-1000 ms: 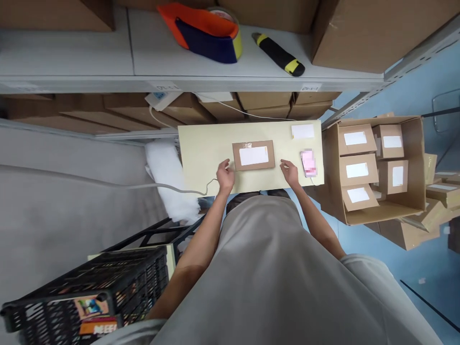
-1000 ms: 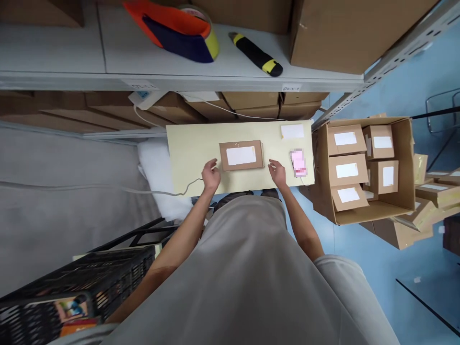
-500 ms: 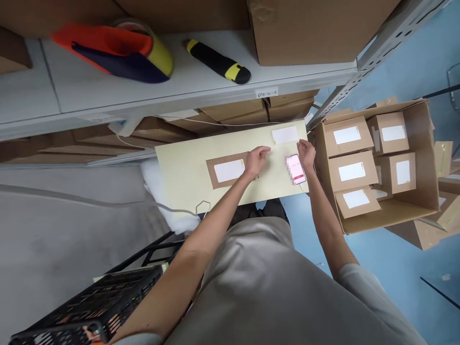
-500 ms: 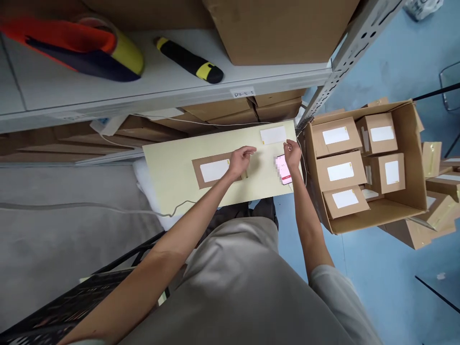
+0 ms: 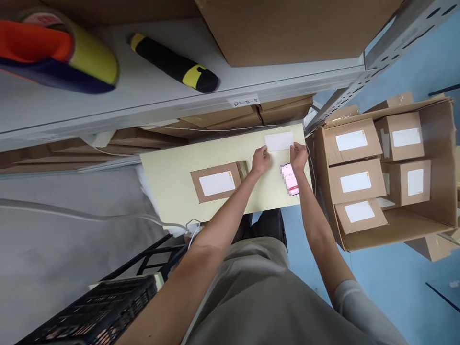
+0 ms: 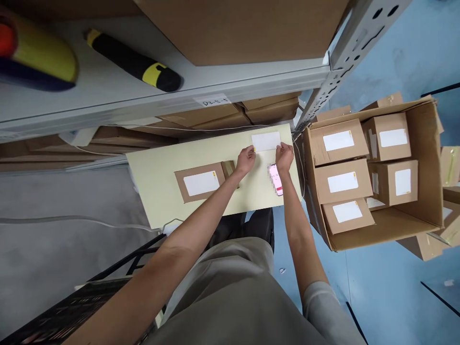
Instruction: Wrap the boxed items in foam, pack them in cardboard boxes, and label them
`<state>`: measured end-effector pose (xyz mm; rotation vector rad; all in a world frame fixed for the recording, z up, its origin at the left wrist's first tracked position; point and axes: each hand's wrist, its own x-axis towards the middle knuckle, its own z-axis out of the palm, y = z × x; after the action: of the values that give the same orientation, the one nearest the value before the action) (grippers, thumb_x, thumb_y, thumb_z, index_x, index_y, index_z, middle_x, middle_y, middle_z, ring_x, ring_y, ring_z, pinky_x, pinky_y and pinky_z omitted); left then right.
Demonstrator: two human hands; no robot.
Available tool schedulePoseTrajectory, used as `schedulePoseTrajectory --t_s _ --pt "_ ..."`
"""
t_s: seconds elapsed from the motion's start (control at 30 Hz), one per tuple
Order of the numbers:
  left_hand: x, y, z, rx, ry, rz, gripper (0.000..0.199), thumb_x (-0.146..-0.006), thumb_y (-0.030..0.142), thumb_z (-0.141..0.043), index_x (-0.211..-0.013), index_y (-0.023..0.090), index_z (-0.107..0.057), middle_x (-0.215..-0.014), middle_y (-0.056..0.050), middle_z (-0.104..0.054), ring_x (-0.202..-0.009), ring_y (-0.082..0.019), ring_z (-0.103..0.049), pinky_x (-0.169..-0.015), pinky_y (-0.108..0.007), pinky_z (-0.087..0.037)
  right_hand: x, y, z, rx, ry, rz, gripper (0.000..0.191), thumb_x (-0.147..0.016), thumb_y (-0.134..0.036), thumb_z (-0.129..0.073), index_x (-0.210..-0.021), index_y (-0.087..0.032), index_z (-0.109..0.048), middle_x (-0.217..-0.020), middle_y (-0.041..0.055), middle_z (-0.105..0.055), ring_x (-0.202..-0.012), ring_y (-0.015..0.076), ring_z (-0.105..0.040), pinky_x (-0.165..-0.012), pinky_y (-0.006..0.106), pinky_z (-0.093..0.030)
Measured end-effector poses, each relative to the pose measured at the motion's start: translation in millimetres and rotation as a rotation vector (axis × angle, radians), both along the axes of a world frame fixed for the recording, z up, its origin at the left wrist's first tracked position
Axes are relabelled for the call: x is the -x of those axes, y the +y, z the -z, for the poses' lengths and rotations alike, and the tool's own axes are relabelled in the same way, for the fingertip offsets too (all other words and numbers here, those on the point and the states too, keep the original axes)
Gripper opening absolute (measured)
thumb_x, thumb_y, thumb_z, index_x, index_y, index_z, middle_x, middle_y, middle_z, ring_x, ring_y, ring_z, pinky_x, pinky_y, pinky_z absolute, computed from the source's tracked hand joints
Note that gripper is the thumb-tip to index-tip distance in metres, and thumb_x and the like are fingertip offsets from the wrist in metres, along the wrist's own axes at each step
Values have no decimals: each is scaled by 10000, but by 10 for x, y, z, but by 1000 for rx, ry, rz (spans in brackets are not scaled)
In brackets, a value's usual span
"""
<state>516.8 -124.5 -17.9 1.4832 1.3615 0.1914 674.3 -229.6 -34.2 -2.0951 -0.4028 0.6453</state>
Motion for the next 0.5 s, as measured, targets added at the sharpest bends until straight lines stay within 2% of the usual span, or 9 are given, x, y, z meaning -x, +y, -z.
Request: schedulePoseTrajectory --t_s 0.1,0.17,0.23,0.3,0.4,0.5 --pt "-35 -37 -55 -39 27 -82 228 -981 186 -714 -1203 203 -763 -1293 -128 -785 -1112 -250 -764 -1091 -411 -605 45 12 -40 26 7 -2 357 -1072 -374 -635 -1294 -149 -803 -1380 203 -719 -1144 282 -797 -1180 492 -631" --pt "-73 -28 -108 -94 69 -122 125 -988 277 -773 -1093 210 -764 -1217 -106 -795 -1043 -243 -765 -1066 -417 -609 51 33 -74 49 15 -14 365 -1079 -390 -626 -1295 -146 -791 -1379 209 -715 -1151 295 -798 -1197 517 -616" --pt "-106 -10 -175 -167 97 -128 106 -1008 318 -773 -983 215 -760 -1211 -109 -787 -1043 -251 -758 -1096 -445 -599 50 63 -119 57 10 -23 392 -1084 -425 -620 -1320 -152 -773 -1410 216 -705 -1171 311 -791 -1205 549 -605" --pt "-125 -7 -252 -241 101 -105 145 -1033 316 -746 -934 215 -775 -1328 -138 -767 -1180 -290 -741 -1169 -484 -571 59 111 -190 34 -14 -38 430 -1101 -478 -600 -1349 -164 -757 -1449 218 -694 -1214 324 -772 -1210 565 -597" --pt "-139 -54 -377 -299 78 -47 151 -1052 268 -704 -1002 212 -835 -1524 -146 -704 -1411 -341 -653 -1256 -530 -527 111 235 -361 -53 -46 -119 476 -1123 -583 -578 -1329 -197 -766 -1407 182 -727 -1258 321 -745 -1198 540 -606" --pt "-150 -134 -498 -319 43 43 215 -1058 214 -656 -1109 218 -865 -1544 -130 -713 -1454 -360 -640 -1275 -576 -527 180 394 -579 -94 -106 -204 541 -1076 -693 -649 -1296 -216 -782 -1351 150 -743 -1337 337 -707 -1241 538 -569"
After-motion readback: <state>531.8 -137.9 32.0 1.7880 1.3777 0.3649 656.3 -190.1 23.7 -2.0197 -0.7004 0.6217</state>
